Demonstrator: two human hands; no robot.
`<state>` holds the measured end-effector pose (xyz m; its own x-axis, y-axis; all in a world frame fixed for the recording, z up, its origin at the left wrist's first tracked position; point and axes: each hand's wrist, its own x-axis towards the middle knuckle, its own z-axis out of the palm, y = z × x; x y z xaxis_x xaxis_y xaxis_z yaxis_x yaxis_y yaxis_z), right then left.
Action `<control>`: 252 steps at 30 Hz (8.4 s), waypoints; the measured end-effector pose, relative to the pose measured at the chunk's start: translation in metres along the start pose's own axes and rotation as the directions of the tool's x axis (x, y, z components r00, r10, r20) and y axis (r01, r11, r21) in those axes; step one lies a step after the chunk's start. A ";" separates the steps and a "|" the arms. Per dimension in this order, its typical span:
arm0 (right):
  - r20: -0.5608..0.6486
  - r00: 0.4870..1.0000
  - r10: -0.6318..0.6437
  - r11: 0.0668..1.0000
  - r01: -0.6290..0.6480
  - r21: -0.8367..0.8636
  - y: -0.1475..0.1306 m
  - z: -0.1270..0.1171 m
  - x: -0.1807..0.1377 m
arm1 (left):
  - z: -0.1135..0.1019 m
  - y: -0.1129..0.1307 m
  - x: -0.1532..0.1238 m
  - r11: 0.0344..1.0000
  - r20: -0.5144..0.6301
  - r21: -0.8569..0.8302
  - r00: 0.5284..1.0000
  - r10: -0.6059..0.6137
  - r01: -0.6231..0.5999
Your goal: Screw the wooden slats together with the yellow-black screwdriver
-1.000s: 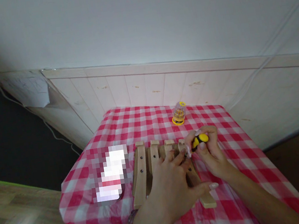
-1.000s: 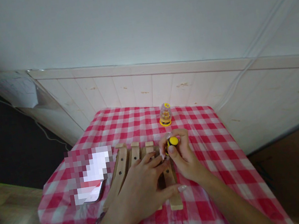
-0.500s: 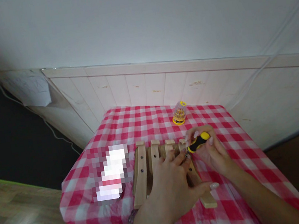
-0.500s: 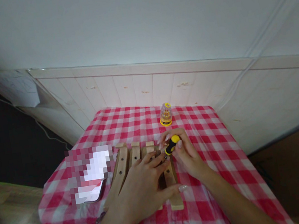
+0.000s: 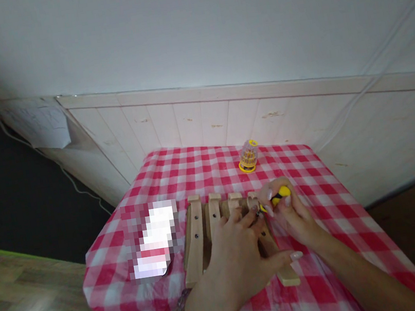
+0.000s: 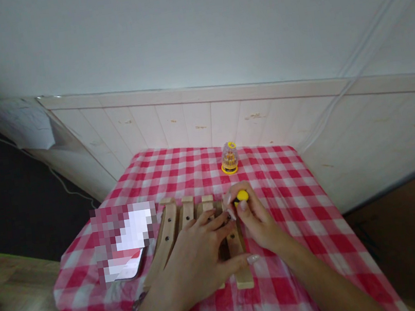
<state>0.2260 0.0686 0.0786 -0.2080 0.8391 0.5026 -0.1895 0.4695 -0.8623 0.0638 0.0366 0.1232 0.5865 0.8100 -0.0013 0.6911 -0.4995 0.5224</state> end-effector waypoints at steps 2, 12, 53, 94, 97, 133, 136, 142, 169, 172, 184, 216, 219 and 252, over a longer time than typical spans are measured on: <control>-0.054 0.998 0.018 0.999 -0.016 0.033 0.002 -0.001 0.001 | 0.001 0.000 0.000 1.000 -0.002 0.006 1.000 0.000 0.000; -0.075 0.996 0.043 0.999 -0.041 0.031 0.002 0.003 0.003 | 0.002 -0.003 0.001 1.000 -0.011 0.025 1.000 0.014 -0.013; 0.022 0.994 0.106 0.978 -0.109 0.176 -0.008 0.003 0.004 | -0.006 0.001 0.000 0.999 0.033 0.032 0.999 0.016 -0.017; 0.016 0.971 0.238 0.931 -0.233 0.280 -0.011 0.001 0.004 | -0.006 0.001 0.000 0.999 0.032 0.051 0.999 -0.001 -0.001; 0.039 0.978 0.207 0.944 -0.210 0.256 -0.009 -0.002 0.005 | -0.009 0.004 -0.001 0.999 0.046 0.051 0.999 -0.013 0.011; 0.098 0.973 0.208 0.957 -0.223 0.183 -0.012 -0.006 0.002 | -0.011 0.004 -0.001 0.999 0.049 0.032 0.999 -0.006 0.004; 0.156 0.979 0.130 0.980 -0.150 0.128 -0.008 -0.011 0.001 | -0.011 0.004 -0.001 0.999 0.049 0.033 0.999 -0.007 0.005; 0.229 0.967 0.114 0.971 -0.157 0.178 -0.011 -0.013 0.002 | -0.008 0.002 -0.001 0.999 0.018 0.032 1.000 0.005 -0.006; 0.128 0.968 0.214 0.952 -0.237 0.196 -0.016 -0.005 0.005 | -0.007 0.002 -0.002 0.999 0.023 0.030 1.000 0.010 -0.011; 0.131 0.960 0.247 0.939 -0.270 0.211 -0.014 -0.008 0.004 | -0.006 0.001 -0.002 0.999 0.005 0.023 1.000 0.027 -0.027; 0.215 0.972 0.092 0.980 -0.126 0.152 -0.014 -0.012 0.006 | -0.008 0.002 -0.001 0.999 0.019 0.038 1.000 0.020 -0.021; 0.166 0.983 0.083 0.984 -0.107 0.144 -0.007 -0.018 0.003 | -0.005 -0.001 -0.001 0.999 0.016 0.027 1.000 0.024 -0.024; 0.191 0.978 0.081 0.971 -0.121 0.205 -0.010 -0.017 0.004 | -0.006 0.000 -0.001 0.999 0.024 0.029 0.999 0.027 -0.027; 0.107 0.965 0.238 0.939 -0.257 0.228 -0.020 -0.008 0.007 | -0.005 0.000 -0.001 0.999 0.011 0.038 0.999 0.030 -0.030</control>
<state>0.2364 0.0671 0.0988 -0.3482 0.8927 0.2862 -0.3432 0.1627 -0.9251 0.0614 0.0374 0.1272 0.6116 0.7911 0.0049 0.6885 -0.5353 0.4892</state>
